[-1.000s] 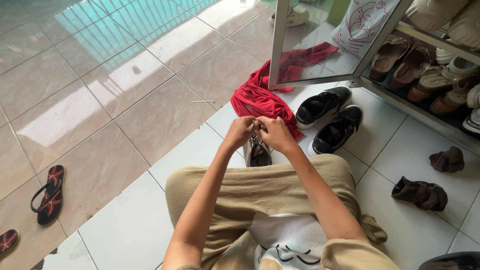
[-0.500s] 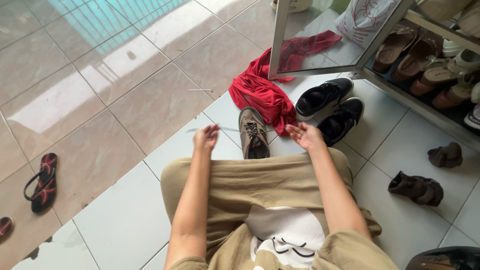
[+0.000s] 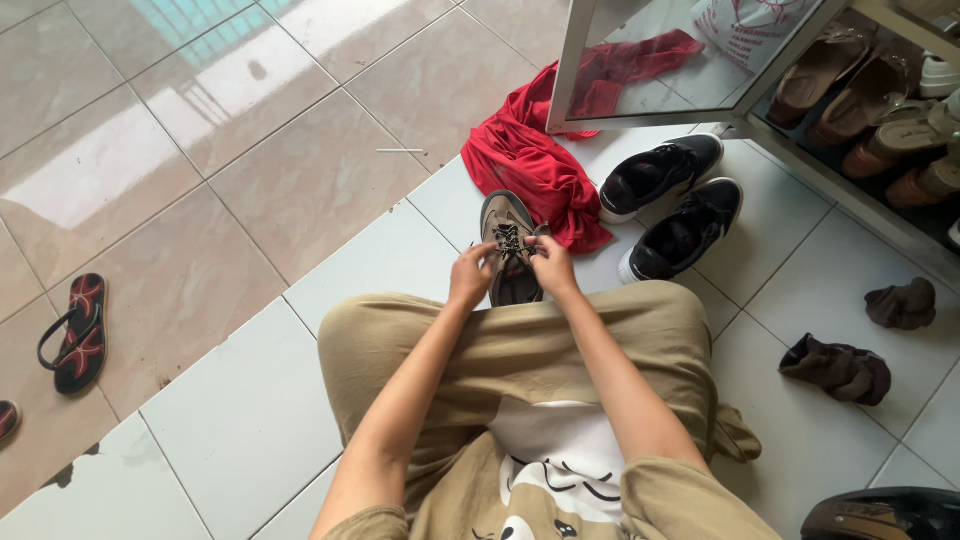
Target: The person sits on the floor and cleans a brown shoe using a red cloth and a dark sock. They wipe the exterior surfaces of the shoe, then use the sock to clean the interior before placing the shoe back on a shelf.
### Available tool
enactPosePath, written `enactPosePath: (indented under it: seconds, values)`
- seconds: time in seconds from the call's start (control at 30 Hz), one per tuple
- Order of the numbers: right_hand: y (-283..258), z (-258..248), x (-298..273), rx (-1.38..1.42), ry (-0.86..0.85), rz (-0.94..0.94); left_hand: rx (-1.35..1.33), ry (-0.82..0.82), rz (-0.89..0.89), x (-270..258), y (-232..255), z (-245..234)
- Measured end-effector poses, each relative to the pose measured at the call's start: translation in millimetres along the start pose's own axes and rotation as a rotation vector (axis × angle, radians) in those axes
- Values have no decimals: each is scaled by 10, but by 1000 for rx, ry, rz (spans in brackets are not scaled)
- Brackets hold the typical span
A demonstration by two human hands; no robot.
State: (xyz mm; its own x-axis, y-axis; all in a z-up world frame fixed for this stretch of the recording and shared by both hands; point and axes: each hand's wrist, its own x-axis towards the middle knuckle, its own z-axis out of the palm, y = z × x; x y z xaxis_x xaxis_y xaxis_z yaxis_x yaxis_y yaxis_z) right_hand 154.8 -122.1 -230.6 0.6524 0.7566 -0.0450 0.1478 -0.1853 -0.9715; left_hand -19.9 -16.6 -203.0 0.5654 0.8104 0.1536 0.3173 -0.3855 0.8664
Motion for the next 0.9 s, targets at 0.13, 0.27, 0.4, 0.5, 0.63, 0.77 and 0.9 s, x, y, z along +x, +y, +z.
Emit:
enactPosePath:
  seconds: [0.13,0.27,0.4,0.5,0.63,0.77,0.9]
  values:
    - [-185,-18,-200,-405,113,-220,170,6,82,-59,216,-43]
    - [-328,-215,-207,-501,197,-244,282,-30,9,-20,242,-42]
    - [-179,-491,-111,-416,172,-271,155,-68,-39,-51,229,-71]
    - [20,-595,-16,-286,90,-119,56,-66,-37,-55,283,-85]
    - [147,-552,-33,-313,-156,152,97,-73,-88,-17,248,-132]
    - [-56,-622,-139,-14,-379,-20,134,-316,-306,167,45,-224]
    - [-429,-776,-173,-30,-345,-54,-896,-393,-522,284,-154,-340]
